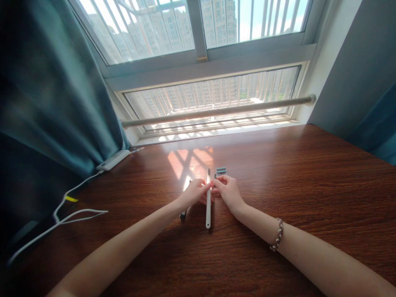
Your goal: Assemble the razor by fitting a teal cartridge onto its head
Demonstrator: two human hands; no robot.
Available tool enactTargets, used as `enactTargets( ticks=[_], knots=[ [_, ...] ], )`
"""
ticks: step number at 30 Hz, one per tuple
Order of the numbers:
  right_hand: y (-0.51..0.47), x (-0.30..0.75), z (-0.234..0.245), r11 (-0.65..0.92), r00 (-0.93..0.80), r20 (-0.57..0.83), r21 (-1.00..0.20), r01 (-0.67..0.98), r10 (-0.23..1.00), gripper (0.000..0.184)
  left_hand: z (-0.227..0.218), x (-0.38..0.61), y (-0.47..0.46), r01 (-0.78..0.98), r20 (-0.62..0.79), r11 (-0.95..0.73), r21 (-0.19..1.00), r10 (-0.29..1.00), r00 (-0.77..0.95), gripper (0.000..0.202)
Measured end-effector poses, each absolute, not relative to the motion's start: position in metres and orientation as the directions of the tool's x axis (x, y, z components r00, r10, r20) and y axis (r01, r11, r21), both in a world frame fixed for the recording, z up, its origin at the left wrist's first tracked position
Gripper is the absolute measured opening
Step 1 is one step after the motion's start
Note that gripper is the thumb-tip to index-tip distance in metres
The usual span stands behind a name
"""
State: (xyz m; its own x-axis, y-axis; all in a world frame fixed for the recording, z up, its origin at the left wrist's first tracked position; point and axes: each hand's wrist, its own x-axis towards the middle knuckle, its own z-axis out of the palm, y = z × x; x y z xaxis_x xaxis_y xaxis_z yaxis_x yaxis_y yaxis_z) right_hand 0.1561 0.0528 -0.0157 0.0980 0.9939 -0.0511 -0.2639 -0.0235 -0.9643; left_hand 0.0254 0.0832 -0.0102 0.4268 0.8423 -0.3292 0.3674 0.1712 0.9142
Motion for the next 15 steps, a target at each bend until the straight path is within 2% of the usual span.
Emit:
enactTargets(
  ticks=[4,8,12,15],
  knots=[
    [0.054,0.157,-0.021,0.007,0.103,-0.018,-0.972,-0.233,0.995,0.023,-0.012,0.023,0.087,0.483,-0.324,0.071,0.873,0.824,0.465,0.033],
    [0.054,0.156,-0.024,0.017,0.095,-0.001,-0.981,-0.194,0.996,0.024,-0.007,0.020,0.088,0.607,-0.263,-0.111,0.787,0.829,0.493,0.042],
    [0.055,0.156,-0.026,0.011,0.094,-0.003,-0.988,-0.152,0.996,0.025,-0.001,0.019,0.087,0.728,-0.171,-0.287,0.623,0.858,0.485,0.050],
    [0.056,0.158,-0.030,0.007,0.090,-0.004,-0.993,-0.116,0.996,0.023,0.000,0.020,0.084,0.805,-0.111,-0.347,0.482,0.887,0.449,0.045]
  ],
)
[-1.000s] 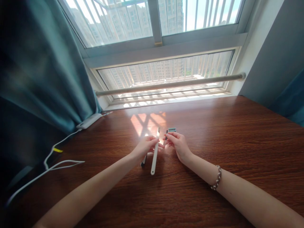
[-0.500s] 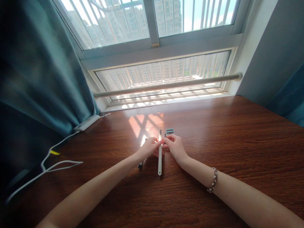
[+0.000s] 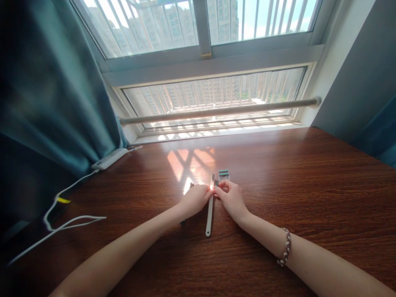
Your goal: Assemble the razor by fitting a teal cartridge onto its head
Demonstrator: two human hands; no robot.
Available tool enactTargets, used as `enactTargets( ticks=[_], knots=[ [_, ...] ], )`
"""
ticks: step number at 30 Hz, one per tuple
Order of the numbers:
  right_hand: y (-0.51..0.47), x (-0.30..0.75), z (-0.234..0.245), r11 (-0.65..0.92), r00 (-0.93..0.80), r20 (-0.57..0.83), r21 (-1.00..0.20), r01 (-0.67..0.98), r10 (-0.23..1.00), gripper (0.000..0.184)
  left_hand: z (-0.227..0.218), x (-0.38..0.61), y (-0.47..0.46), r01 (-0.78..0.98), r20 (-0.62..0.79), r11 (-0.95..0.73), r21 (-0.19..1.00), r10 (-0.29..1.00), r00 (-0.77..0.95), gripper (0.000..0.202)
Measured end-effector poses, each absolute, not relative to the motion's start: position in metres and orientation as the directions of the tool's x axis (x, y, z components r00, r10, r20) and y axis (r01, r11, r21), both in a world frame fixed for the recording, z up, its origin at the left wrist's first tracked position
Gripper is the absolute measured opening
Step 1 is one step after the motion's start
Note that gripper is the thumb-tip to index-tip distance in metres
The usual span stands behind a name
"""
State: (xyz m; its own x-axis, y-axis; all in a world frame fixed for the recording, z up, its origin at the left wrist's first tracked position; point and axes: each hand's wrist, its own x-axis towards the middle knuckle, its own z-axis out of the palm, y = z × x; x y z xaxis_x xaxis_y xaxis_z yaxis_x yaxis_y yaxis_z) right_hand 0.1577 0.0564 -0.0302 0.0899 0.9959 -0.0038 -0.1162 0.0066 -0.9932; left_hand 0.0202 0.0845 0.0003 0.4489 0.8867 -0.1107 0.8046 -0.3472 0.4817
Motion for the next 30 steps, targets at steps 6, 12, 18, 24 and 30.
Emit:
enactTargets(
  ticks=[6,12,18,24,30],
  knots=[
    [0.055,0.159,-0.032,0.061,0.060,0.064,-0.997,0.052,0.996,0.020,-0.005,0.021,0.080,0.870,-0.105,-0.400,0.288,0.890,0.443,0.038],
    [0.052,0.157,-0.028,0.062,0.036,0.066,-0.995,0.081,0.997,0.020,-0.004,0.019,0.077,0.872,-0.084,-0.441,0.214,0.881,0.466,0.038],
    [0.049,0.158,-0.025,0.103,0.054,0.115,-0.975,0.198,0.992,0.018,-0.003,0.018,0.074,0.871,-0.055,-0.453,0.190,0.881,0.470,0.036],
    [0.060,0.168,-0.009,0.118,0.121,0.150,-0.964,0.237,0.981,0.023,0.001,0.016,0.074,0.875,-0.055,-0.452,0.174,0.883,0.467,0.038],
    [0.088,0.208,-0.002,0.319,0.037,0.408,-0.765,0.560,0.912,0.020,0.007,0.012,0.074,0.873,-0.037,-0.463,0.154,0.880,0.474,0.037]
  ],
)
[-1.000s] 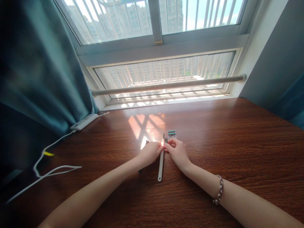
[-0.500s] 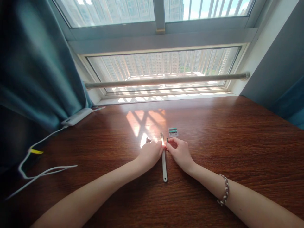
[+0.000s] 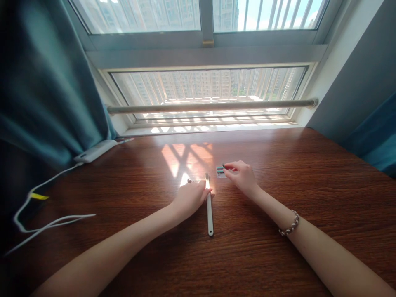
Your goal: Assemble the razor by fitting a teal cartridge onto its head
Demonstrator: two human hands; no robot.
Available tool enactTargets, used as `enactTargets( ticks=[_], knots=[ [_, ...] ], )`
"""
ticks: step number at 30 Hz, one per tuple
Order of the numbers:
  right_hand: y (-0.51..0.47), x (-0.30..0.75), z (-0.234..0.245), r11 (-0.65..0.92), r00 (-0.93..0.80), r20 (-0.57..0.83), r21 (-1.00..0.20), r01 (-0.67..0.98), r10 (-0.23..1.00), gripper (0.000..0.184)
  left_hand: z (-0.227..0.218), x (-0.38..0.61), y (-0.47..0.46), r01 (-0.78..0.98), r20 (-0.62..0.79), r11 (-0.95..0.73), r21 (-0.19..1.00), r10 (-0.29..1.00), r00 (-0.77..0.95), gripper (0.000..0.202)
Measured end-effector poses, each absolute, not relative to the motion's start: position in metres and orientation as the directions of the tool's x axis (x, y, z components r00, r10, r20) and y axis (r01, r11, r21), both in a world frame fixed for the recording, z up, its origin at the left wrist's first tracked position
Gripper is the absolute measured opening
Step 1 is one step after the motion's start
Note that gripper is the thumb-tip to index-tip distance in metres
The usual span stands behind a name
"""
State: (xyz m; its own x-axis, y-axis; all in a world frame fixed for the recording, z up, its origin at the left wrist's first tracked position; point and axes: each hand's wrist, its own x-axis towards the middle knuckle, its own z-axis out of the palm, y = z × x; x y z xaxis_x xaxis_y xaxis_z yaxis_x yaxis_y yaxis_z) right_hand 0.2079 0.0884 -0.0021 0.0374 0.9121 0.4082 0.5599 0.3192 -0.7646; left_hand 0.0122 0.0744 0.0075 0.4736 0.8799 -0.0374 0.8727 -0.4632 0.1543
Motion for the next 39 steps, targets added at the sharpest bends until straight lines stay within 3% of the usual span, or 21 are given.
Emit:
enactTargets(
  ticks=[3,8,14,21,27,31,34,36,38,39],
  knots=[
    [0.098,0.221,-0.009,0.418,-0.116,0.482,-0.585,0.695,0.868,0.017,0.011,0.013,0.071,0.866,-0.013,-0.479,0.145,0.874,0.485,0.039],
    [0.106,0.221,-0.025,0.489,-0.251,0.467,-0.507,0.710,0.848,0.019,0.014,0.023,0.055,0.838,-0.003,-0.519,0.167,0.850,0.527,0.038],
    [0.113,0.220,-0.032,0.530,-0.299,0.458,-0.545,0.650,0.837,0.020,0.015,0.031,0.038,0.716,0.084,-0.669,0.202,0.740,0.667,0.039],
    [0.115,0.222,-0.034,0.518,-0.330,0.402,-0.600,0.610,0.854,0.023,0.020,0.030,0.036,0.703,0.068,-0.686,0.187,0.723,0.687,0.038],
    [0.114,0.222,-0.034,0.485,-0.305,0.378,-0.639,0.597,0.874,0.048,0.018,0.029,0.036,0.702,0.068,-0.686,0.192,0.722,0.688,0.039],
    [0.114,0.222,-0.037,0.462,-0.285,0.365,-0.669,0.582,0.886,0.050,0.017,0.027,0.038,0.710,0.064,-0.668,0.224,0.737,0.673,0.038],
    [0.111,0.221,-0.033,0.444,-0.248,0.371,-0.688,0.574,0.895,0.051,0.015,0.023,0.041,0.696,0.094,-0.608,0.381,0.775,0.625,0.034],
    [0.105,0.216,-0.023,0.446,-0.217,0.395,-0.712,0.542,0.893,0.051,0.015,0.022,0.045,0.605,0.092,-0.485,0.631,0.822,0.563,0.034],
    [0.093,0.208,-0.006,0.471,-0.181,0.440,-0.750,0.465,0.880,0.049,0.017,0.023,0.050,0.363,-0.010,-0.195,0.911,0.870,0.493,0.036],
    [0.086,0.203,0.004,0.483,-0.177,0.453,-0.761,0.433,0.874,0.047,0.019,0.024,0.052,0.186,-0.091,0.000,0.982,0.871,0.482,0.037]
  ],
)
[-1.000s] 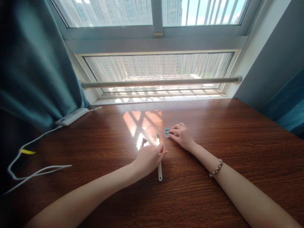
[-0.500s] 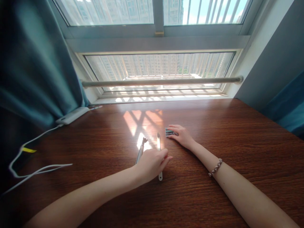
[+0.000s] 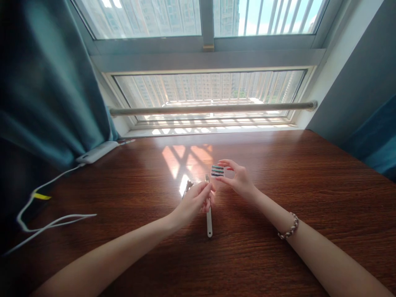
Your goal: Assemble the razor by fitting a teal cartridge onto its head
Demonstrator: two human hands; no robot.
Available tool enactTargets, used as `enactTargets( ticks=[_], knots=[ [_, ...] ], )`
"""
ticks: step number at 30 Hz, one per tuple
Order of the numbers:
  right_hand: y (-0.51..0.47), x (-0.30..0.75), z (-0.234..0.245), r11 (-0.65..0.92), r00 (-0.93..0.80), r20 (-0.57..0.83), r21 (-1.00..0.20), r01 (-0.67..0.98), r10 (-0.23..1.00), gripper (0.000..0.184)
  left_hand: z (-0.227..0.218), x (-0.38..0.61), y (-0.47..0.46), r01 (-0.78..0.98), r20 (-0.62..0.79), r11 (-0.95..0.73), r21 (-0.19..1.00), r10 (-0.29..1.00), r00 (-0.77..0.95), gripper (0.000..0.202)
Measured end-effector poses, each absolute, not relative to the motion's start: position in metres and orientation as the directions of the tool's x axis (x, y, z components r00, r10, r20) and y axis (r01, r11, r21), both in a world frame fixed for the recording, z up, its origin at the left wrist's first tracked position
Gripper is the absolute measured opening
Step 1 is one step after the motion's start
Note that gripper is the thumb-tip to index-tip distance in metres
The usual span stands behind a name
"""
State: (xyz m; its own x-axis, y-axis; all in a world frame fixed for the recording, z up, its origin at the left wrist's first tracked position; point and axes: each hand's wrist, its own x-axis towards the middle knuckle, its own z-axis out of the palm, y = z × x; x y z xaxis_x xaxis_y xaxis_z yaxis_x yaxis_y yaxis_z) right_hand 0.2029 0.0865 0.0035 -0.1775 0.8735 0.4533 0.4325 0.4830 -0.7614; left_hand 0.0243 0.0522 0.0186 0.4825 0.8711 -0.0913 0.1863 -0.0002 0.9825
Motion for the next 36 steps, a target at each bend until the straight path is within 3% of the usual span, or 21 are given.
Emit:
enactTargets(
  ticks=[1,3,7,11,16,25,36],
  knots=[
    [0.079,0.198,0.012,0.486,-0.177,0.457,-0.764,0.424,0.872,0.042,0.021,0.026,0.054,0.000,-0.164,0.188,0.982,0.856,0.491,0.038],
    [0.065,0.190,0.026,0.506,-0.186,0.479,-0.728,0.463,0.858,0.039,0.025,0.028,0.057,-0.304,-0.232,0.444,0.843,0.810,0.539,0.039],
    [0.048,0.180,0.034,0.581,-0.244,0.552,-0.590,0.561,0.797,0.041,0.031,0.029,0.057,-0.543,-0.175,0.569,0.617,0.773,0.610,0.038],
    [0.043,0.177,0.036,0.693,-0.325,0.660,-0.423,0.584,0.677,0.045,0.032,0.027,0.053,-0.591,-0.179,0.558,0.583,0.798,0.576,0.036],
    [0.039,0.175,0.044,0.733,-0.369,0.696,-0.334,0.593,0.616,0.018,0.033,0.028,0.050,-0.619,-0.190,0.546,0.564,0.816,0.546,0.032],
    [0.038,0.173,0.044,0.687,-0.339,0.631,-0.455,0.567,0.698,0.006,0.033,0.030,0.046,-0.624,-0.126,0.494,0.606,0.834,0.538,0.031],
    [0.040,0.174,0.044,0.632,-0.294,0.577,-0.561,0.534,0.762,0.011,0.032,0.031,0.048,-0.629,-0.167,0.527,0.571,0.825,0.540,0.029]
  ],
)
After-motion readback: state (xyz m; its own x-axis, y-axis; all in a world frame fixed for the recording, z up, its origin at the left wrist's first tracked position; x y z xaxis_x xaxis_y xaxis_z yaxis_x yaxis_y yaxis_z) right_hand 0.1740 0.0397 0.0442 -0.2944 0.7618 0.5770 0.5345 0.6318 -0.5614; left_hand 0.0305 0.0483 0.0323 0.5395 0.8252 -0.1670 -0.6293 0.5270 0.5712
